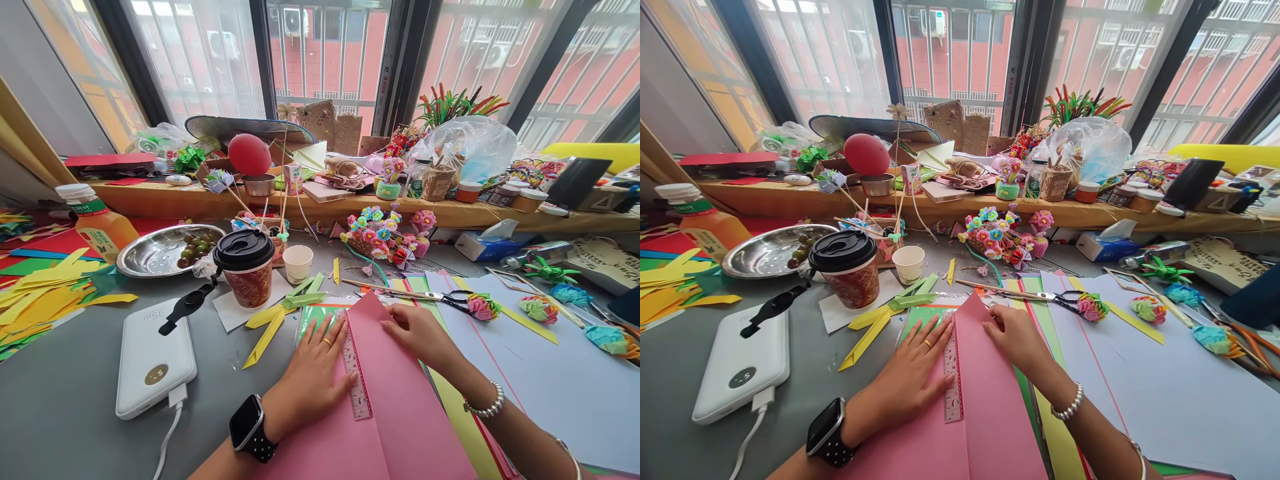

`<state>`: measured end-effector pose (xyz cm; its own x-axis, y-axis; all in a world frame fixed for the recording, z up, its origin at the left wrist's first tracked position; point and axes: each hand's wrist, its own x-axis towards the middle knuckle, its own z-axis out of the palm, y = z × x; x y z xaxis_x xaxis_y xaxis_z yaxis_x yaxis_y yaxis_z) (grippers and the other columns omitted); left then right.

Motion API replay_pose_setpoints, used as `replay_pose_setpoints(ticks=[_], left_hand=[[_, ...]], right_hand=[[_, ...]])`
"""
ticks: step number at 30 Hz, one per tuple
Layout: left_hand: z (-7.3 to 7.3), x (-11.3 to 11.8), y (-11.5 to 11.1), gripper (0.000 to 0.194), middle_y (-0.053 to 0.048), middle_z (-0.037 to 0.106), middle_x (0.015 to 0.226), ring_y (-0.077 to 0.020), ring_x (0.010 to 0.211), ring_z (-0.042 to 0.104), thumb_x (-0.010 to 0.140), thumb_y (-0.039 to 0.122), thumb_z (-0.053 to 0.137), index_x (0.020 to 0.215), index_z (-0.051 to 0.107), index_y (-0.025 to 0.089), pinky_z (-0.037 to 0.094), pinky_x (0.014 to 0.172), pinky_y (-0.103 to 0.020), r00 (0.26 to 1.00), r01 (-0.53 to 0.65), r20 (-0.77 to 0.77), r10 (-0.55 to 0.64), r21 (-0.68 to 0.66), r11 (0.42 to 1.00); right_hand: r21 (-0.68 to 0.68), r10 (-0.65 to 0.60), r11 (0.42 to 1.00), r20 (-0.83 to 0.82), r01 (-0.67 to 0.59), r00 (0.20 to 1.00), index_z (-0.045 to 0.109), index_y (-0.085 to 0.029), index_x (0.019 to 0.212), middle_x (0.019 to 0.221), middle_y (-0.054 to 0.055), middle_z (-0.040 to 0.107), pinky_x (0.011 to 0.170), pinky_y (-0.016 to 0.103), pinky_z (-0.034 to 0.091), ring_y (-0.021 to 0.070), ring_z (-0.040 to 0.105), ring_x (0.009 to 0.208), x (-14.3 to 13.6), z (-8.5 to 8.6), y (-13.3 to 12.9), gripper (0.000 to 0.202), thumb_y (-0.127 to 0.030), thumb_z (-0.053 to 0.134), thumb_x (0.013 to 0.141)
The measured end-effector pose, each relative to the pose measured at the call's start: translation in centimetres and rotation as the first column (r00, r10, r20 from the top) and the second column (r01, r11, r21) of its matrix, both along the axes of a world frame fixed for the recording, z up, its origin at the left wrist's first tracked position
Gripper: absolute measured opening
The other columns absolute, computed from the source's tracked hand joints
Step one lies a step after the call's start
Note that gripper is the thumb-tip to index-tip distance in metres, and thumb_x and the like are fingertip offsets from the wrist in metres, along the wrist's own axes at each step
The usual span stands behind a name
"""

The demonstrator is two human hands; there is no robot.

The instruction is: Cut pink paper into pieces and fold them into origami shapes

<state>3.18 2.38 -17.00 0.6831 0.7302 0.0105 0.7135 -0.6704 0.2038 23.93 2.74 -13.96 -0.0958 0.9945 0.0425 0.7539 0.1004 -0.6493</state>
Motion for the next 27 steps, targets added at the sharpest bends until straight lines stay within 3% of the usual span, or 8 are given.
replay_pose_setpoints(ticks=[10,15,20,23,27], left_hand=[[0.1,0.0,0.0,0.064,-0.006,0.012,0.138,-0.0248,0.126,0.006,0.08,0.053,0.021,0.132,0.009,0.018,0.009,0.101,-0.046,1.0,0.004,0.029,-0.004,-0.001,1.0],[0.0,0.0,0.1,0.064,-0.007,0.014,0.138,-0.0252,0.126,0.007,0.08,0.052,0.024,0.132,0.009,0.018,0.01,0.101,-0.046,0.999,0.005,0.047,-0.005,0.017,1.0],[0.0,-0.1,0.2,0.065,-0.007,0.015,0.138,-0.0258,0.125,0.009,0.079,0.054,0.024,0.132,0.011,0.019,0.012,0.101,-0.047,0.998,0.018,0.065,-0.019,0.017,1.0],[-0.1,-0.2,0.1,0.066,-0.009,0.019,0.137,-0.0266,0.125,0.012,0.078,0.054,0.026,0.131,0.015,0.017,0.013,0.1,-0.047,0.997,0.024,0.079,-0.025,0.015,1.0],[0.0,-0.2,-0.1,0.061,-0.011,0.032,0.131,-0.0277,0.121,0.023,0.078,0.052,0.031,0.127,0.025,0.017,0.015,0.1,-0.049,0.994,0.012,0.11,-0.014,0.025,1.0]], right_hand=[[0.013,0.008,1.0,0.006,-0.008,1.0,0.057,-0.017,0.073,0.068,0.001,0.063,0.053,0.022,0.037,0.0146,0.056,0.06,-0.3,0.7,0.1,0.016,-0.024,0.043,0.073],[0.107,-0.057,0.994,0.322,0.024,0.945,0.056,-0.016,0.061,0.059,0.002,0.061,0.048,0.021,0.031,0.0133,0.053,0.053,-1.8,1.9,0.1,0.017,-0.022,0.045,0.073],[0.18,-0.042,0.981,0.58,-0.078,0.814,0.056,-0.016,0.062,0.06,0.004,0.063,0.045,0.022,0.026,0.0141,0.056,0.054,-4.3,2.9,-0.7,0.02,-0.01,0.042,0.075],[0.185,0.009,0.967,0.663,-0.175,0.749,0.055,-0.016,0.063,0.056,0.005,0.062,0.041,0.023,0.022,0.0148,0.056,0.05,-5.4,3.0,-1.3,0.021,-0.001,0.042,0.07],[0.179,0.054,0.953,0.691,-0.243,0.721,0.054,-0.014,0.063,0.059,0.006,0.062,0.04,0.023,0.024,0.0153,0.057,0.051,-6.5,2.7,-2.1,0.022,0.005,0.043,0.064]])
